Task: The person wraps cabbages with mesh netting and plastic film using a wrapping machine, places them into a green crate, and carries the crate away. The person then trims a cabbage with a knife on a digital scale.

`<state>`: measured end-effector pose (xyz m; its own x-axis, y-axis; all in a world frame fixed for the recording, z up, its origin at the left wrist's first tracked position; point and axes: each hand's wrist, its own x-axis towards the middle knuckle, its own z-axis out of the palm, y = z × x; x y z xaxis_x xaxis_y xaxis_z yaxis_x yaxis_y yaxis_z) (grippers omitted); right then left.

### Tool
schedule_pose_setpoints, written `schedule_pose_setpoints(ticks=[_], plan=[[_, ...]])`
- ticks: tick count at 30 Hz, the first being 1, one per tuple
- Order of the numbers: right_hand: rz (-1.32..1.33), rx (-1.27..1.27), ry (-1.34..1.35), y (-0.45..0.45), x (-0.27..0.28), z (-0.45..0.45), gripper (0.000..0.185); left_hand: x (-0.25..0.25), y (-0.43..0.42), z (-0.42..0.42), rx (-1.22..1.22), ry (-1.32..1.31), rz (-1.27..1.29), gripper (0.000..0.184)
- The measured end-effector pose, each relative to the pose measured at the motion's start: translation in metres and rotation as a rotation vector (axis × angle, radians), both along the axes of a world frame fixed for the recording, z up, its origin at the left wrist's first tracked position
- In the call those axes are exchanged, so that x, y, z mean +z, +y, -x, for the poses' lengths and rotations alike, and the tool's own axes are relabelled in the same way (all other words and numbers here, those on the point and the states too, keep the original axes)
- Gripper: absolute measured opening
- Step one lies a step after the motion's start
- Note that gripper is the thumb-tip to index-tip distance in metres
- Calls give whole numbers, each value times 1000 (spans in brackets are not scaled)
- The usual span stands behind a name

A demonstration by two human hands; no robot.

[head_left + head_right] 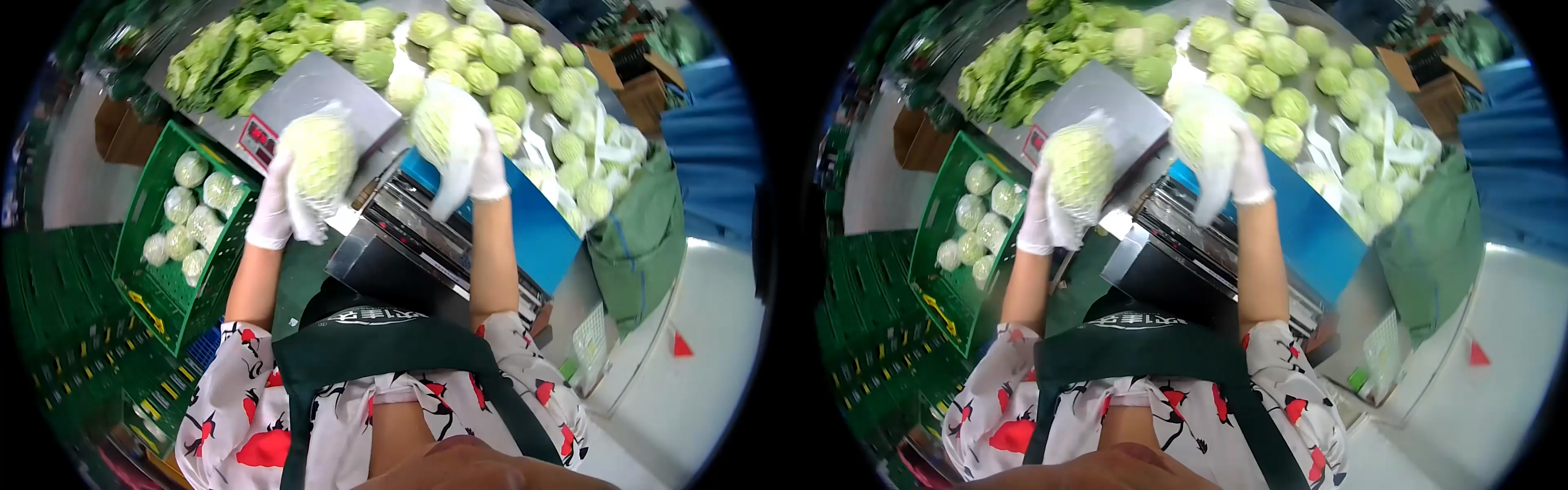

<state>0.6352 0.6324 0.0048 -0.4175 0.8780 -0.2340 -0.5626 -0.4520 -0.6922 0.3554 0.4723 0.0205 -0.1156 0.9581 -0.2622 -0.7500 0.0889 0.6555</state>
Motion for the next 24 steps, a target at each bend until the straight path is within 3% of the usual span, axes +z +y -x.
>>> schedule_pose_setpoints(ticks=[3, 7, 9, 11, 13, 14, 19, 21, 24], plan=[[-108, -374, -351, -55, 18, -78, 50, -16, 53, -63, -195, 229, -110, 59], [-44, -755, -698, -96, -17, -142, 46, -28, 96, -168, -377, 565, -286, 66], [-158, -865, -1034, -107, -44, -154, 55, -46, 101, -215, -381, 948, -405, 87], [-54, -916, -1201, -117, -50, -159, 62, -45, 96, -236, -362, 1249, -430, 82], [5, -873, -1318, -119, -67, -169, 71, -46, 98, -235, -404, 1290, -449, 89], [9, -859, -1334, -125, -55, -164, 73, -39, 98, -233, -445, 1511, -421, 91], [-55, -714, -1195, -136, -47, -182, 83, -64, 117, -210, -597, 1054, -407, 95], [-60, -886, -1098, -154, -42, -186, 84, -57, 113, -198, -600, 854, -361, 85], [-144, -908, -1802, -205, -17, -191, 72, -41, 88, -161, -372, 1348, -450, 71]])
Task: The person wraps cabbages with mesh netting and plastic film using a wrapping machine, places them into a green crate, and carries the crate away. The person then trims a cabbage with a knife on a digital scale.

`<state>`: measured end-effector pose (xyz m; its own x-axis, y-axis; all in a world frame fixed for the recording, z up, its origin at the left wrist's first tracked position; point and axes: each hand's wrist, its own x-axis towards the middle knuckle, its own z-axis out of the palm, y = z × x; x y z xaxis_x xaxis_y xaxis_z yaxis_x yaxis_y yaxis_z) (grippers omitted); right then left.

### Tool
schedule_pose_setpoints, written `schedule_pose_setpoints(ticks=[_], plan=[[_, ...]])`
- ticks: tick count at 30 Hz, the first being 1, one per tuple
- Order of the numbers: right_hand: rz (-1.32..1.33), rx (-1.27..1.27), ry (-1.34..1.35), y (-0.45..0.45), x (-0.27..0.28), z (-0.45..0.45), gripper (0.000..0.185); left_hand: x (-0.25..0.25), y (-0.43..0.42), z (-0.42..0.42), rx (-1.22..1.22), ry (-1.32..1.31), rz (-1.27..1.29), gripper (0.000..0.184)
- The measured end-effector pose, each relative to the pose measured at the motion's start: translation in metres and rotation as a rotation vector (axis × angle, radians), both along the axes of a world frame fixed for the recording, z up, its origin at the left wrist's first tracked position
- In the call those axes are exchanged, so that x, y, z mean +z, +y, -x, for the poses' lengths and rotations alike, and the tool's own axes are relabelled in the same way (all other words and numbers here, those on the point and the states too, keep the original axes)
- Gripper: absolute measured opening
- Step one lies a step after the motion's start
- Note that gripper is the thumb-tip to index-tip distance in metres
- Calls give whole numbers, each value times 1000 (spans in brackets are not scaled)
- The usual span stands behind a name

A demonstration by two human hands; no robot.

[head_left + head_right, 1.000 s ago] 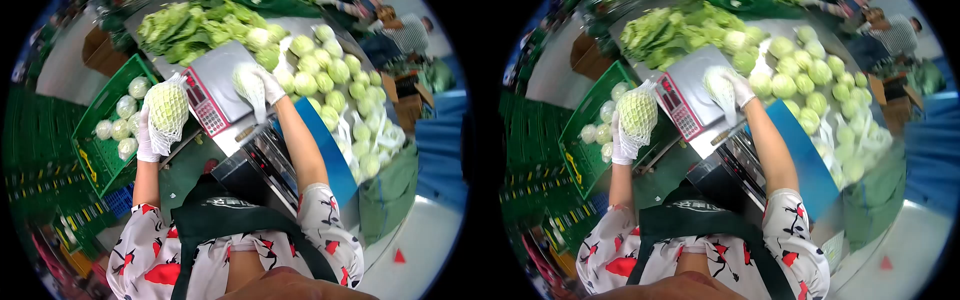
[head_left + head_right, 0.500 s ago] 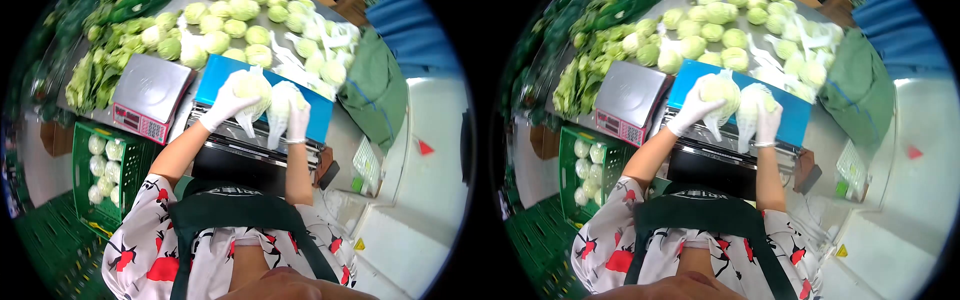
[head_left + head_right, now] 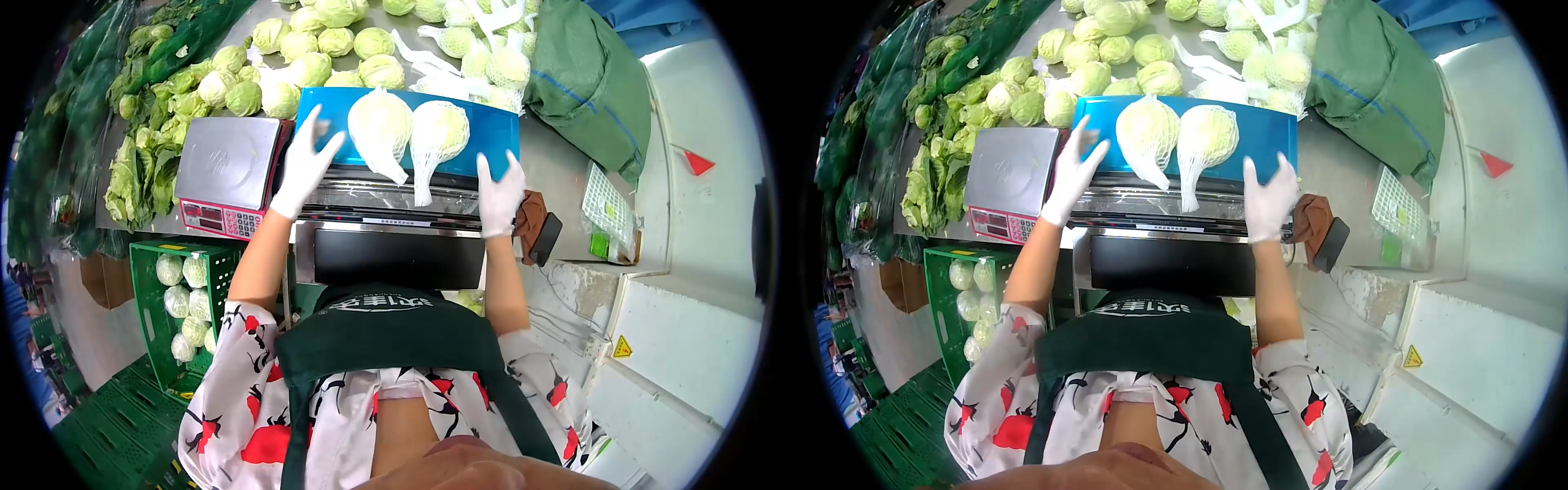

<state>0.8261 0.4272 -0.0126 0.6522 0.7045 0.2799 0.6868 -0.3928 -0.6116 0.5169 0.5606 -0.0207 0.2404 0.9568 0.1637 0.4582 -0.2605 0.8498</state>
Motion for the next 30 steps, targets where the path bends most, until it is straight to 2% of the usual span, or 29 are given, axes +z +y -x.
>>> schedule_pose_setpoints(ticks=[1, 3, 5, 6, 7, 8, 9, 11, 12, 13, 15, 16, 17, 19, 20, 21, 22, 23, 25, 27, 29, 30], plan=[[57, -7, -156, -18, -4, -4, 69, 0, -13, 16, 67, 180, -216, 66], [228, -139, -519, -45, -29, 2, 69, 0, -41, 43, 122, 536, -376, 65], [501, -130, -387, -53, -41, 19, 70, -5, -67, 53, 109, 728, -169, 71], [509, -125, -440, -48, -36, 31, 70, -9, -74, 50, 103, 779, -198, 74], [416, -111, -476, -46, -59, 30, 58, -13, -80, 46, 101, 829, -228, 77], [331, -54, -316, -41, -78, 28, 50, -19, -81, 42, 130, 773, -318, 78], [247, 2, -155, -38, -83, 29, 42, -29, -77, 39, 59, 495, -171, 73], [223, 61, 51, -39, -85, 23, 33, -35, -74, 33, 73, 466, -72, 65], [211, 92, 153, -38, -80, 17, 29, -37, -67, 37, 36, 66, 133, 53], [12, 224, 472, -45, -72, 5, 23, -41, -65, 39, 23, -485, 466, 39], [-220, 233, 1171, -64, -9, 10, 21, -4, -67, 55, -45, -625, 626, 30], [-188, 301, 1134, -81, 2, 7, 19, 8, -74, 68, -147, -633, 604, 25], [-161, 367, 1093, -96, 12, 1, 17, 36, -82, 78, -239, -466, 508, 23], [-247, 460, 1456, -123, 45, -9, 18, 65, -91, 98, -305, -549, 484, 18], [-315, 710, 1370, -117, 70, -20, 18, 89, -93, 101, -351, -648, 457, 17], [-309, 786, 1249, -110, 93, -23, 21, 107, -91, 101, -387, -775, 434, 15], [-310, 854, 1128, -102, 115, -25, 25, 108, -75, 100, -474, -817, 317, 18], [-246, 759, 978, -81, 133, -28, 34, 109, -52, 96, -561, -858, 197, 25], [-117, 573, 675, -27, 149, -37, 54, 138, -16, 34, -74, -680, 77, 64], [5, 824, 208, 45, 108, -48, 93, 100, 53, 16, -316, -281, -73, 109], [154, 934, 34, 88, 62, -51, 119, 60, 81, -2, -408, 237, -331, 129], [238, 961, 42, 94, 41, -51, 125, 44, 85, -9, -484, 355, -266, 133]])
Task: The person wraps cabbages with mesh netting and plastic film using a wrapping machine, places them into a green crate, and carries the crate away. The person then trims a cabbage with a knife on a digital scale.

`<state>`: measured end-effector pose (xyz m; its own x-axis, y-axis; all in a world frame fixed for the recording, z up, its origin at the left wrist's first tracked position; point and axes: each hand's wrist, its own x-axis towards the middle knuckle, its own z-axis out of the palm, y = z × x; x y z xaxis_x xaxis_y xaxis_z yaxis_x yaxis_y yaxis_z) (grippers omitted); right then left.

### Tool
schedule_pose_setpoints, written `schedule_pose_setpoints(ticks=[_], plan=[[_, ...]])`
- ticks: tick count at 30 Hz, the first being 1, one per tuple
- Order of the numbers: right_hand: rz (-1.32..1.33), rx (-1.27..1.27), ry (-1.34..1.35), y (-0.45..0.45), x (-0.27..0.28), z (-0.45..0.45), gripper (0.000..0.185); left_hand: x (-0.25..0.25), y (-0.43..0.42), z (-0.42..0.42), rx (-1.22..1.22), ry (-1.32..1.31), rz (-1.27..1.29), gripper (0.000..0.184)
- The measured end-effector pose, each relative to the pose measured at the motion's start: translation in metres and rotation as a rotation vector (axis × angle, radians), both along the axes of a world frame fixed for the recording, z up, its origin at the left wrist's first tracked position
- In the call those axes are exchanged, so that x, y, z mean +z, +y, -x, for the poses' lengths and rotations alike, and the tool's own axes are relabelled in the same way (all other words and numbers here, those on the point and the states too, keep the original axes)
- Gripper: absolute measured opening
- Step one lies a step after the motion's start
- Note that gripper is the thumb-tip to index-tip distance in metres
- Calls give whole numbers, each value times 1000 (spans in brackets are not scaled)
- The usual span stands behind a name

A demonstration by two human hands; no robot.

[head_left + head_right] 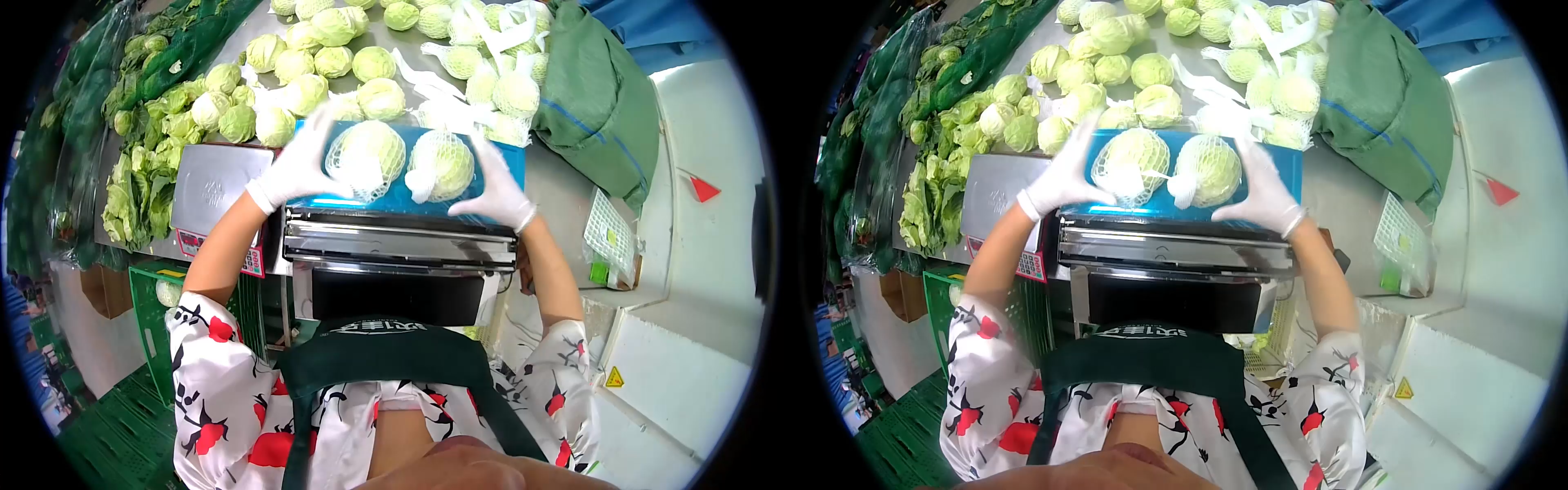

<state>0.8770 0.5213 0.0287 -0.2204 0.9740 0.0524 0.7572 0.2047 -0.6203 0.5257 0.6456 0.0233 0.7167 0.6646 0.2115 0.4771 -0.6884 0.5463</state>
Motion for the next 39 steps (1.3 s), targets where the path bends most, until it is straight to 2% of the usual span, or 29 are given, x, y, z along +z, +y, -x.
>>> schedule_pose_setpoints(ticks=[1, 2, 5, 6, 9, 11, 12, 15, 16, 17, 19, 21, 24, 25, 27, 28, 32, 33, 34, 35, 37, 38, 39], plan=[[77, 32, -26, 5, -17, 0, 131, -14, 4, -4, -48, 139, 46, 137], [41, -24, 13, 6, -23, 5, 129, -19, 2, -10, -98, 73, 155, 133], [59, -109, 181, 13, -43, 13, 124, -42, -3, -21, -25, -17, 291, 129], [62, -141, 234, 13, -47, 15, 123, -46, -6, -22, -16, -79, 311, 122], [146, -213, 438, 5, -53, 18, 114, -45, -20, -24, 63, -220, 609, 116], [262, -277, 707, -12, -60, 27, 103, -50, -44, -21, 128, -374, 836, 109], [314, -314, 841, -21, -62, 32, 98, -50, -55, -19, 132, -437, 902, 96], [418, -428, 1020, -52, -54, 47, 85, -38, -79, -16, 173, -523, 1179, 81], [441, -473, 1087, -62, -47, 54, 75, -29, -90, -15, 147, -541, 1206, 66], [451, -472, 1082, -73, -39, 57, 73, -14, -97, -12, 120, -479, 1215, 65], [474, -472, 1074, -95, -22, 65, 69, -6, -119, -5, 62, -551, 1260, 64], [712, -499, 1051, -132, 3, 73, 67, 3, -153, 12, 120, -608, 1576, 59], [983, -502, 964, -193, 15, 82, 69, 7, -208, 37, 153, -450, 1784, 64], [1078, -522, 924, -212, 15, 85, 70, 10, -220, 43, 166, -372, 1872, 66], [1190, -532, 1082, -233, -3, 92, 71, -5, -242, 54, 230, -274, 1993, 71], [1210, -547, 1161, -239, -16, 95, 71, -17, -246, 58, 187, -243, 2075, 75], [1335, -496, 1243, -222, -45, 101, 76, -41, -240, 51, 193, -188, 2167, 75], [1356, -469, 1255, -213, -50, 101, 77, -35, -242, 45, 278, -249, 2197, 74], [1552, -499, 1307, -208, -57, 99, 74, -34, -242, 45, 297, -285, 2210, 75], [1604, -557, 1371, -208, -59, 95, 73, -32, -244, 46, 319, -315, 2226, 75], [1701, -679, 1495, -209, -63, 78, 69, -41, -251, 52, 384, -645, 2419, 74], [1745, -611, 1708, -222, -81, 66, 67, -44, -254, 56, 413, -819, 2502, 74], [1659, -611, 1665, -232, -81, 61, 64, -37, -255, 59, 395, -645, 2274, 73]])
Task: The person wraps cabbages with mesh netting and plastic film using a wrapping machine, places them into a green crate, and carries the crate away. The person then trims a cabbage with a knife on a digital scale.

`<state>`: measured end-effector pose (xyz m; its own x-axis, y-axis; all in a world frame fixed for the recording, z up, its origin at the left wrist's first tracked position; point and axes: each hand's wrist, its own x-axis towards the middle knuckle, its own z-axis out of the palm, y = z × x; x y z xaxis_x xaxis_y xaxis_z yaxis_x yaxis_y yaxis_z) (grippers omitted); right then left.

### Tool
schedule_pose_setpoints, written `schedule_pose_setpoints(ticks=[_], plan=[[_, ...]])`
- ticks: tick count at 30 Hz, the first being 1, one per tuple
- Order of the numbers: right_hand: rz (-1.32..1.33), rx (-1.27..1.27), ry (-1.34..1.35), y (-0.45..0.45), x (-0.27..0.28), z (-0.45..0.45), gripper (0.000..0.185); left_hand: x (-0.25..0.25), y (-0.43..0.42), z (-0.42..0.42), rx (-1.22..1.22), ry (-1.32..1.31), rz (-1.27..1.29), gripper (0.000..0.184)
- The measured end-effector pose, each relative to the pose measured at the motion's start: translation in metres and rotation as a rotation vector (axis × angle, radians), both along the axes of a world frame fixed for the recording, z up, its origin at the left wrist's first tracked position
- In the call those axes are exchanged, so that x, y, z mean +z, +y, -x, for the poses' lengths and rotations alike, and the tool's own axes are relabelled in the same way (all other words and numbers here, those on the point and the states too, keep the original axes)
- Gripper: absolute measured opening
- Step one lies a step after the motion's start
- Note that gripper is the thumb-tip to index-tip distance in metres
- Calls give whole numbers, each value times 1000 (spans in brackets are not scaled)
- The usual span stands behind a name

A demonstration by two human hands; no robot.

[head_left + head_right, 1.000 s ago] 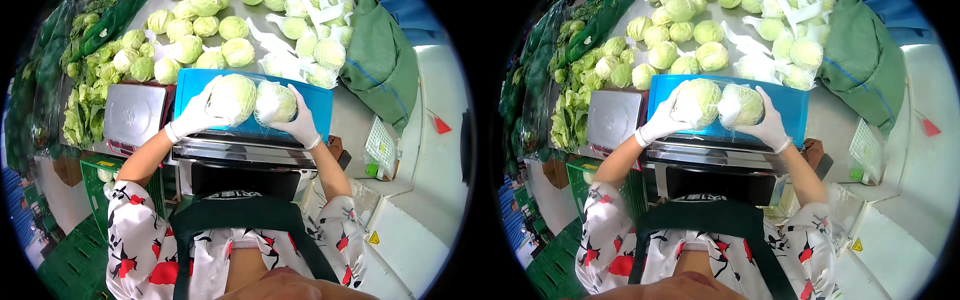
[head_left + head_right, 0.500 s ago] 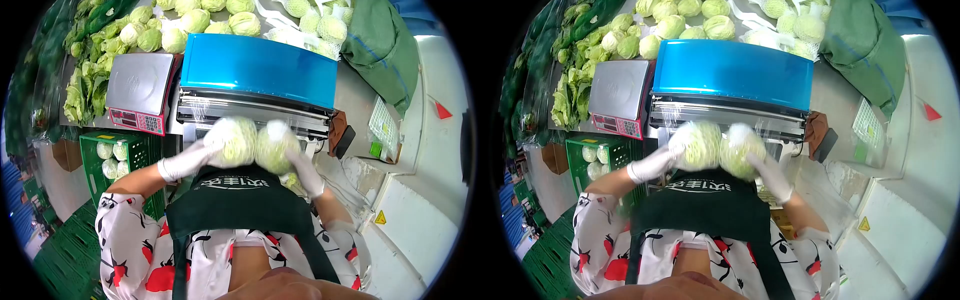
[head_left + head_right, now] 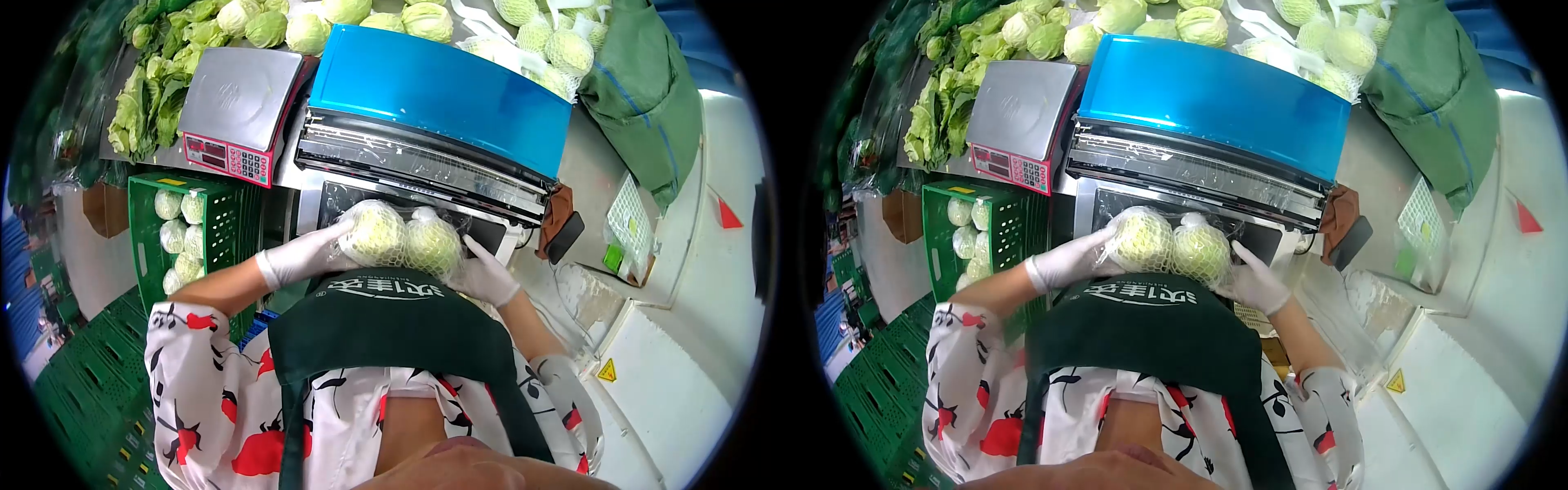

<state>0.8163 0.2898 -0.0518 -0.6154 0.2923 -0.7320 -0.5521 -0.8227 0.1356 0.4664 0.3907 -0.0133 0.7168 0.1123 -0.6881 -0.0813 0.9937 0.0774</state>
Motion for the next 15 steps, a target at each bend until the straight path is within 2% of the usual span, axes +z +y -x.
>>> schedule_pose_setpoints(ticks=[2, 3, 4, 5, 6, 8, 9, 10, 12, 14, 15], plan=[[-123, -8, -143, -22, 5, -6, 59, 22, -13, 9, -216, 232, -462, 73], [-325, 172, -477, -34, 3, -4, 52, 17, -36, 10, -137, 443, -776, 69], [-527, 351, -809, -50, -1, 2, 44, 14, -45, 21, -405, 658, -1214, 57], [-729, 530, -1139, -59, -1, 9, 37, 7, -50, 25, -335, 646, -1448, 49], [-887, 543, -1291, -64, 0, 13, 30, 0, -53, 28, -261, 625, -1685, 42], [-1211, 559, -1595, -68, 7, 20, 19, 3, -43, 28, -291, 743, -1769, 30], [-1050, 383, -1514, -64, 10, 20, 17, 4, -33, 26, -205, 805, -1781, 29], [-884, 214, -1426, -53, 13, 18, 17, 11, -27, 23, -156, 855, -1579, 29], [-602, -12, -1256, -40, 18, 13, 22, 14, -17, 17, 249, 763, -1094, 32], [-361, -131, -1104, -37, 20, 2, 30, 18, -5, 32, 235, 677, -964, 34], [-260, -61, -1046, -54, 4, -12, 26, 3, -9, 44, 165, 685, -890, 33]])
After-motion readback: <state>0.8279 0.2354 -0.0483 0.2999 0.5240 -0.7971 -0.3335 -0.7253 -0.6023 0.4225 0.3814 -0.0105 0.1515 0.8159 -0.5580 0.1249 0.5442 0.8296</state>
